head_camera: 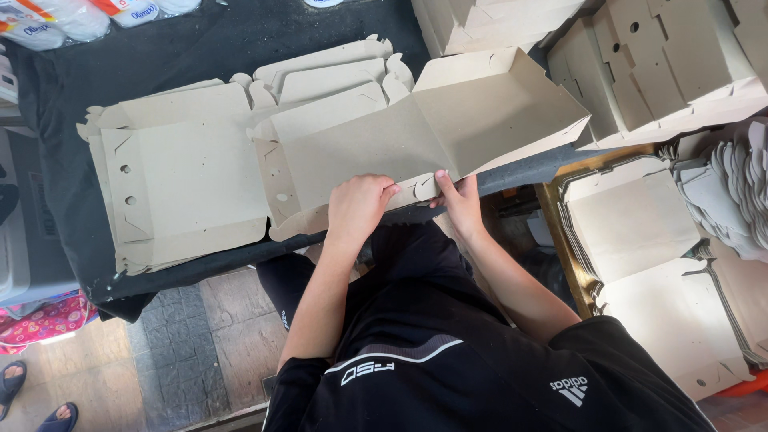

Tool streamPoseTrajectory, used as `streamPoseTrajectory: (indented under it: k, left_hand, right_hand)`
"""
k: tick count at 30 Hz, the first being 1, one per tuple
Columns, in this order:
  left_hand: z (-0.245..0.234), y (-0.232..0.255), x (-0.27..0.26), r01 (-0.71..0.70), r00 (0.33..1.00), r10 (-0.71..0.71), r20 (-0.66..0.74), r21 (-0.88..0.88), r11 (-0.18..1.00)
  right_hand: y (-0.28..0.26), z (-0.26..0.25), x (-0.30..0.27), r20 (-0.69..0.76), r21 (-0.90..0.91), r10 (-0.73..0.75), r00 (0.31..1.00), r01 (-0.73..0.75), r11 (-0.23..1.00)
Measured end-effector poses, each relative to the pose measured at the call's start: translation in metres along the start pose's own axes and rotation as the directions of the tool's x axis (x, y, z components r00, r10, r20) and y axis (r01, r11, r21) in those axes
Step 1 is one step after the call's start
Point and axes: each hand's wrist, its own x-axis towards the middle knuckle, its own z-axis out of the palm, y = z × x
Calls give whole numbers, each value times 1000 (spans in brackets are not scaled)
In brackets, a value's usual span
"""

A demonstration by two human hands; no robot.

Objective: The person folds flat cardboard sheets into boxes by hand and stacks them onto a pile.

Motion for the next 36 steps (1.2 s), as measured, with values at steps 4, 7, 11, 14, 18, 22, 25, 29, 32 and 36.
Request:
streamPoseTrajectory:
  k: [4,7,11,14,18,22,25,29,32,36]
  left_hand:
    - [-4,4,0,4,1000,-5,-18,-9,1000]
    - [-8,6,0,22,1000,-23,-8,-36,999]
    - [-10,7,1,21,1000,-21,-3,-35,999]
    - [-9,7,3,18,1000,-18,-11,-27,999]
    - [-9,10,3,28,1000,-28,8,-30,999]
    - [-6,15,6,27,1000,-27,-14,-25,999]
    - [-8,19,7,19,1000,-19,-10,-17,1000]
    - [-3,19,10,1,1000,-1,-2,-14,1000]
    - [1,20,11,-40,999,41,-15,17,999]
    - [8,21,16,-107,994,109,-19,80,991]
  right_hand:
    - [-5,0,0,8,32,-3,1000,2,999]
    - [8,-4,3,14,82,1,1000,-2,997]
    - [9,1,1,35,47,34,999,-36,998]
    - [10,3,2,5,72,78,997,-78,994]
    - [15,1,6,-9,66,114,993,-113,991]
    - [7,3,2,-18,43,139,990,-139,989]
    - [-1,1,-3,-25,96,188,982,-185,978]
    - [3,-2,2,-29,88,220,975,-217,972]
    - [4,-2,2,-19,29,224,974,-224,974]
    - [4,0,1,19,-33,205,979,-205,978]
